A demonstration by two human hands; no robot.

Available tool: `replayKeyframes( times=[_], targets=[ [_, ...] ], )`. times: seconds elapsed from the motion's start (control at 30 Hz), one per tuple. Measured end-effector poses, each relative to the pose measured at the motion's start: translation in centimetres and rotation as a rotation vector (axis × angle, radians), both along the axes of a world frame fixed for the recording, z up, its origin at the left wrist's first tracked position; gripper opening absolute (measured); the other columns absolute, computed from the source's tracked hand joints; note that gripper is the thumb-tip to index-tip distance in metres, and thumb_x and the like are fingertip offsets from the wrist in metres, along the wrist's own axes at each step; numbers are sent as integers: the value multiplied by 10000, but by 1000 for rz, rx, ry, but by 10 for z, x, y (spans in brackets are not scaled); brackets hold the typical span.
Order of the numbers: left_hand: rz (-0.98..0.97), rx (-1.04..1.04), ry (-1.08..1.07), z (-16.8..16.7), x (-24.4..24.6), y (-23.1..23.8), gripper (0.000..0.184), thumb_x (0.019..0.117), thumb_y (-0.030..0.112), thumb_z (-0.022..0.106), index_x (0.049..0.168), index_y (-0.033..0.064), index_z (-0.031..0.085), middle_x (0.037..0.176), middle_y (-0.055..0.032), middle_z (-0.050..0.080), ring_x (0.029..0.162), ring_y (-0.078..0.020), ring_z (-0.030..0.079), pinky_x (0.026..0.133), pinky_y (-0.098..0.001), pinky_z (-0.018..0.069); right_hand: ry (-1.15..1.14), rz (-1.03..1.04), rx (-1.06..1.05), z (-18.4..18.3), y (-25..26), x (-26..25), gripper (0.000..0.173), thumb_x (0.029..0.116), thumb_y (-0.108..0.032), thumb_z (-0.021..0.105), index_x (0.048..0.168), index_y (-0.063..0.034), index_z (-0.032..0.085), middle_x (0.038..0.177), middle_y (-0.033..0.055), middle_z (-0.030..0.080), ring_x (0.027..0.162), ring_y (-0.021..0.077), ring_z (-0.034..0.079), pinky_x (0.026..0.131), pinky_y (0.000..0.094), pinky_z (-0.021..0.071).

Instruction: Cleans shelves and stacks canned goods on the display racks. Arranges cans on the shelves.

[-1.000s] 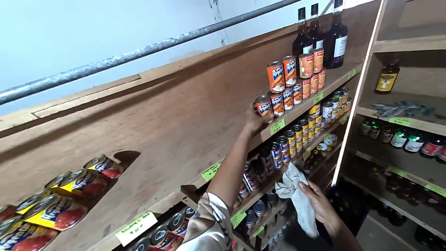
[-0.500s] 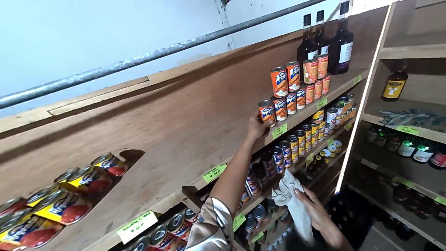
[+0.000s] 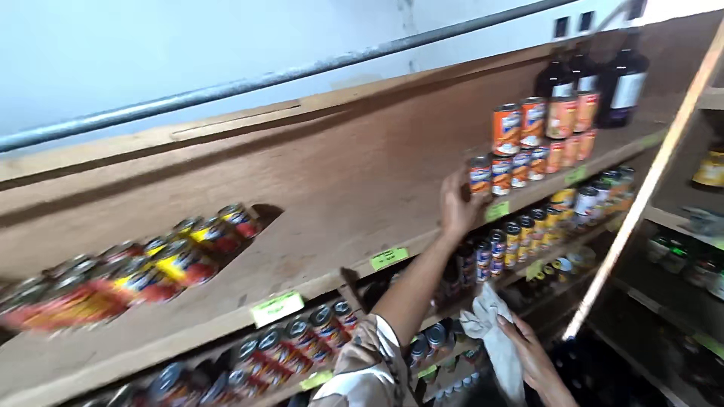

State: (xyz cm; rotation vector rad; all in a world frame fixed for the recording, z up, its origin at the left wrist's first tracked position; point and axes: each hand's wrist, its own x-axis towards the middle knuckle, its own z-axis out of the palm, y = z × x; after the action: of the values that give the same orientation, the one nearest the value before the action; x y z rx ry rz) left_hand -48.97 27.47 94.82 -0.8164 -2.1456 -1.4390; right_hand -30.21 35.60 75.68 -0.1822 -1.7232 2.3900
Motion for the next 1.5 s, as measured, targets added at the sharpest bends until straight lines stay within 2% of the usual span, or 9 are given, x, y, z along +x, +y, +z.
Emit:
replayKeyframes(
  times=[0.1, 0.23, 0.47, 0.73, 0.93, 1.03, 1.27, 1.37, 1.5],
  targets=[
    [-173, -113, 173, -10, 46, -39, 176, 982, 86, 645, 1043, -49, 740, 1033, -159, 739, 987, -213, 713, 969, -380, 556, -47, 5, 80, -2, -10, -2, 395, 1032, -95, 465, 1390, 69, 472, 1130, 67, 665, 973, -4, 660, 895, 221, 569],
    [-86, -519, 333, 10, 82, -124, 297, 1046, 147, 549, 1258, 5, 701, 1160, -137, 750, 1152, -281, 697, 1167, -490, 402, -70, 109, 189, 3, -25, -12, 518, 1068, -139, 381, 1528, 78, 282, 1380, 182, 501, 1175, -2, 557, 1012, 199, 478],
    [800, -687, 242, 75, 80, -349, 423, 926, 211, 735, 1310, 46, 670, 1337, -219, 626, 1271, -410, 570, 1078, -569, 441, 41, 331, 327, 12, -53, -17, 387, 1059, -109, 385, 1357, 129, 453, 1150, 43, 612, 1016, -94, 590, 953, 144, 498],
    [1252, -939, -284, 104, 85, -507, 661, 816, 478, 809, 1349, 120, 655, 1543, -252, 433, 1494, -494, 251, 1177, -741, 91, 160, 464, 344, 27, -83, -24, 388, 1053, -79, 407, 1356, 159, 448, 1205, 72, 613, 1079, -86, 589, 996, 151, 486],
    [1115, -747, -179, 96, 94, -490, 622, 753, 276, 880, 1306, 90, 663, 1402, -211, 589, 1438, -459, 377, 1175, -702, 195, 245, 532, 337, 33, -97, -24, 375, 1049, -58, 372, 1342, 161, 456, 1221, 37, 630, 1093, -100, 589, 1017, 147, 482],
    [787, -262, 37, 75, 113, -439, 700, 693, 129, 904, 1302, 12, 580, 1228, -191, 668, 1150, -328, 645, 1005, -545, 512, 233, 443, 285, 43, -97, -22, 386, 1068, -95, 333, 1341, 140, 472, 1187, -31, 644, 1081, -124, 584, 1010, 137, 480],
    [-193, 891, -429, -19, 140, -237, 734, 810, 215, 826, 1353, 23, 371, 1088, -55, 682, 957, -134, 704, 878, -334, 601, 557, 18, 24, 114, -122, -32, 357, 1028, -421, 557, 1295, -197, 636, 1181, -197, 703, 1105, -48, 641, 982, 203, 543],
    [-237, 1018, -536, -44, 140, -170, 675, 825, 103, 769, 1334, 12, 336, 1058, -59, 664, 915, -116, 704, 834, -307, 609, 811, -197, 569, 121, -125, -38, 537, 1091, -398, 411, 1405, 17, 547, 1487, 116, 532, 1408, 97, 457, 1172, 271, 375],
    [-210, 663, -448, -63, 128, -148, 721, 756, 93, 818, 1328, -74, 411, 1130, -104, 649, 972, -97, 687, 859, -271, 594, 746, -410, 1045, 111, -92, -39, 417, 1034, -257, 498, 1228, 59, 688, 1233, 268, 677, 1206, 360, 642, 1057, 431, 498]
  ],
)
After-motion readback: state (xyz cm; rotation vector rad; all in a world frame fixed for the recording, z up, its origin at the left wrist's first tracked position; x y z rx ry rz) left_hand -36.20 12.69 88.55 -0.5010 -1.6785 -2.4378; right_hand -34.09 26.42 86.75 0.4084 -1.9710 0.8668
